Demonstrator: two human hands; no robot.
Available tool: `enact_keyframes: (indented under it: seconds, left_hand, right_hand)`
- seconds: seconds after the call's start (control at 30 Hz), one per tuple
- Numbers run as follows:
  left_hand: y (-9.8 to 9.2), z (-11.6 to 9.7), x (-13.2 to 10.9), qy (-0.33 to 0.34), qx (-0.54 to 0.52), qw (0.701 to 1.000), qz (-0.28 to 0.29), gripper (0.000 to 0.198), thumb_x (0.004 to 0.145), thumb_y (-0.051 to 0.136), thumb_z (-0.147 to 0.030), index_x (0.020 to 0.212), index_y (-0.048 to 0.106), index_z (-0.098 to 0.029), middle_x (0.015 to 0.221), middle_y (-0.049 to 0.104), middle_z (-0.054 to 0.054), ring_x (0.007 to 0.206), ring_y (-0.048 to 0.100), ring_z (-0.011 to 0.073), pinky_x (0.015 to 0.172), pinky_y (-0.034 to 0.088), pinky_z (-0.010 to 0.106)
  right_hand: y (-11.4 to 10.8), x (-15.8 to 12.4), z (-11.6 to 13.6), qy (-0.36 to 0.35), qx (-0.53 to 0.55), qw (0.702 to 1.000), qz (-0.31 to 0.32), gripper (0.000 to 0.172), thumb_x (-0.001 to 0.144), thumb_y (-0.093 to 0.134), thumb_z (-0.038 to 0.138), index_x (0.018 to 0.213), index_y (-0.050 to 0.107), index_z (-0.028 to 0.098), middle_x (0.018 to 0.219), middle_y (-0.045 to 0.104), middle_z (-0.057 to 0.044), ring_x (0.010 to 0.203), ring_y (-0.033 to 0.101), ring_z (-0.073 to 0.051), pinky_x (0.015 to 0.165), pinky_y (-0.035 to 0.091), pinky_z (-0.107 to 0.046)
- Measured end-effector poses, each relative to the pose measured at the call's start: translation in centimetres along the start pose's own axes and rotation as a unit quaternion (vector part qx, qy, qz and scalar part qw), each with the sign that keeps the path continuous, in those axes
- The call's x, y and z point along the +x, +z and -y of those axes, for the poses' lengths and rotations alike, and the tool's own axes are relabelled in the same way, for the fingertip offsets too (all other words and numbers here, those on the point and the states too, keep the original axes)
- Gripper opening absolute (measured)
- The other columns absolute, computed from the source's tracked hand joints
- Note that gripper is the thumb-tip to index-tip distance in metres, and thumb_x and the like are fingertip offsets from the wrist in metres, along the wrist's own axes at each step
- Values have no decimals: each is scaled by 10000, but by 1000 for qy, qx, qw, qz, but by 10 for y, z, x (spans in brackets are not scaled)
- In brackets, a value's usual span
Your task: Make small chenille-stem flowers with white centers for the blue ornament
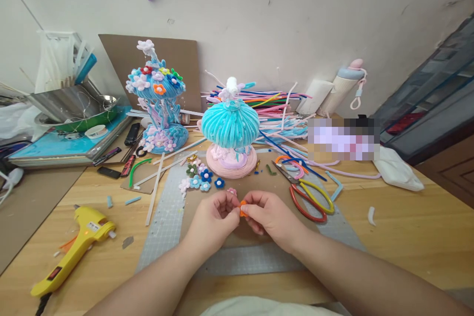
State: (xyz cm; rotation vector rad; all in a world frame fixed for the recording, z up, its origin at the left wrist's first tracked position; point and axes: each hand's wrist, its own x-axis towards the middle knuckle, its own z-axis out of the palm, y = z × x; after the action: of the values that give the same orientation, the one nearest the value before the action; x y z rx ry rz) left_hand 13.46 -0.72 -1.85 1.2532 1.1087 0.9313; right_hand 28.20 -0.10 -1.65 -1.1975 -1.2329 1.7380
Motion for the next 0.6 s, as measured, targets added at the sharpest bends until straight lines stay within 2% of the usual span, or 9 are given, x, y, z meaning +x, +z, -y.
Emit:
enact_keyframes:
  seconds: [0.17, 0.33, 0.43, 0.6]
  left_hand:
    - [2, -3, 0, 12, 5, 1000, -16, 31, 713, 592, -180, 715, 574, -155, 665, 573, -7, 612, 519, 110, 605, 416, 228]
    - [1, -12, 0, -15, -81, 996, -27, 153, 697, 641, -280, 757, 589, -149, 676, 588, -3, 557, 533, 105, 585, 445, 243]
    - [-1, -14, 0, -24, -106, 994, -20, 225, 672, 686, -323, 775, 605, -140, 701, 604, 9, 556, 538, 102, 585, 456, 247]
    - [-2, -12, 1, -17, -111, 994, -14, 239, 658, 713, -343, 730, 623, -133, 688, 609, 13, 553, 531, 98, 566, 446, 235]
  right_hand:
    - [-1, 2, 0, -18, -16, 1000, 2, 173, 712, 578, 305, 649, 495, 167, 410, 423, 90, 343, 327, -43, 346, 244, -160]
    - [-3, 1, 1, -69, -45, 997, -8, 224, 741, 584, 361, 688, 512, 156, 515, 491, 57, 373, 375, -39, 358, 278, -161]
    - [-2, 0, 3, -76, -40, 996, -6, 250, 750, 581, 388, 693, 509, 156, 536, 501, 50, 379, 378, -38, 365, 290, -163]
    - [-2, -1, 4, -75, -41, 996, -9, 292, 731, 603, 431, 684, 502, 161, 528, 478, 58, 379, 375, -40, 367, 287, -168]
